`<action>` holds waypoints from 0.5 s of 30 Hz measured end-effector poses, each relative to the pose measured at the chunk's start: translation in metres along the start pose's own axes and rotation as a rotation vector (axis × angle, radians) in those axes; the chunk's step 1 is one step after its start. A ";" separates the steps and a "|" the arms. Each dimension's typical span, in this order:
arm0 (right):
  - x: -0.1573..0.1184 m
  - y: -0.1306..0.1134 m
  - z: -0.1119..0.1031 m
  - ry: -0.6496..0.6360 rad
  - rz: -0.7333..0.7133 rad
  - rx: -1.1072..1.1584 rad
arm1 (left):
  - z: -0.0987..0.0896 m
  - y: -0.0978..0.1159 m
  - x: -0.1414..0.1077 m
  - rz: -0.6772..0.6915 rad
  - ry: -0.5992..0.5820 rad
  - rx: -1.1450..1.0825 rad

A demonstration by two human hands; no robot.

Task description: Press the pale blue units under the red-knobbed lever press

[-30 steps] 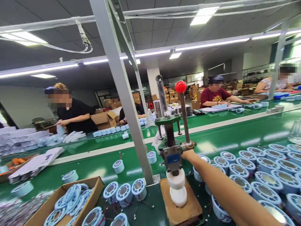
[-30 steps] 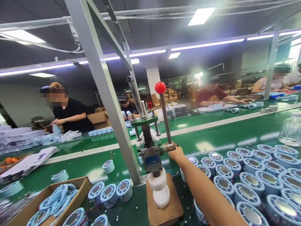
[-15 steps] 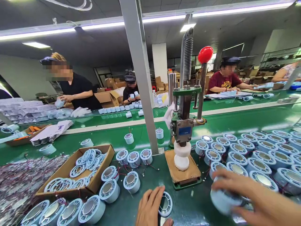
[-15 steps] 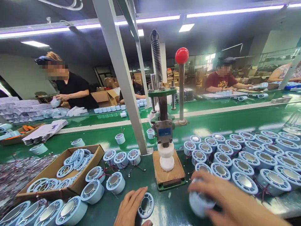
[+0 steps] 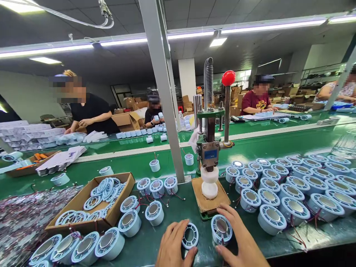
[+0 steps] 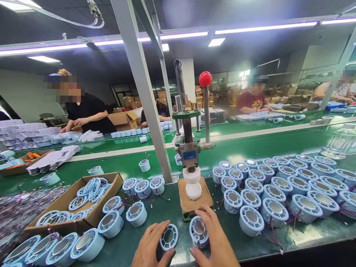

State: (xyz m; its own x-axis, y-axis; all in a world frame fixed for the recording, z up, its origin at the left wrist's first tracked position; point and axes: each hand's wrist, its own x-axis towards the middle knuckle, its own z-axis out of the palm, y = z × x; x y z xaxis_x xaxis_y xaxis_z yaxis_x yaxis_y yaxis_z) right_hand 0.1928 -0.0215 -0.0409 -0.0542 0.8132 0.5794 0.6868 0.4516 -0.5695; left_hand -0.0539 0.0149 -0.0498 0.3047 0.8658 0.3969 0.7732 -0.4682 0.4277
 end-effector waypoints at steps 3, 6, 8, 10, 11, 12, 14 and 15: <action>-0.011 0.005 0.038 0.137 0.153 0.045 | -0.006 0.002 0.002 -0.041 0.024 -0.061; -0.011 0.007 0.054 0.150 0.171 0.094 | -0.011 0.008 0.007 -0.127 0.024 -0.234; -0.009 0.007 0.053 0.099 0.135 0.098 | -0.013 0.021 0.012 -0.158 0.036 -0.368; -0.008 0.007 0.051 0.065 0.089 0.108 | -0.014 0.043 0.020 -0.096 0.030 -0.403; -0.008 0.007 0.051 0.066 0.079 0.122 | -0.014 0.055 0.025 -0.037 -0.002 -0.380; -0.008 0.007 0.052 0.086 0.089 0.142 | -0.014 0.067 0.029 0.018 -0.040 -0.345; -0.009 0.007 0.057 0.146 0.145 0.184 | -0.014 0.086 0.038 0.082 -0.114 -0.294; -0.009 0.007 0.060 0.164 0.170 0.201 | -0.014 0.092 0.042 0.084 -0.135 -0.284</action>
State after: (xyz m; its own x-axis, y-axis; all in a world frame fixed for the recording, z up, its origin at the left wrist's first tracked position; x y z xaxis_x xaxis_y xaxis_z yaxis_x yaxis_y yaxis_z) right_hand 0.1545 -0.0041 -0.0851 0.1780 0.8206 0.5430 0.5179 0.3911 -0.7608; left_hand 0.0219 0.0058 0.0172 0.4464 0.8287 0.3375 0.5617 -0.5531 0.6153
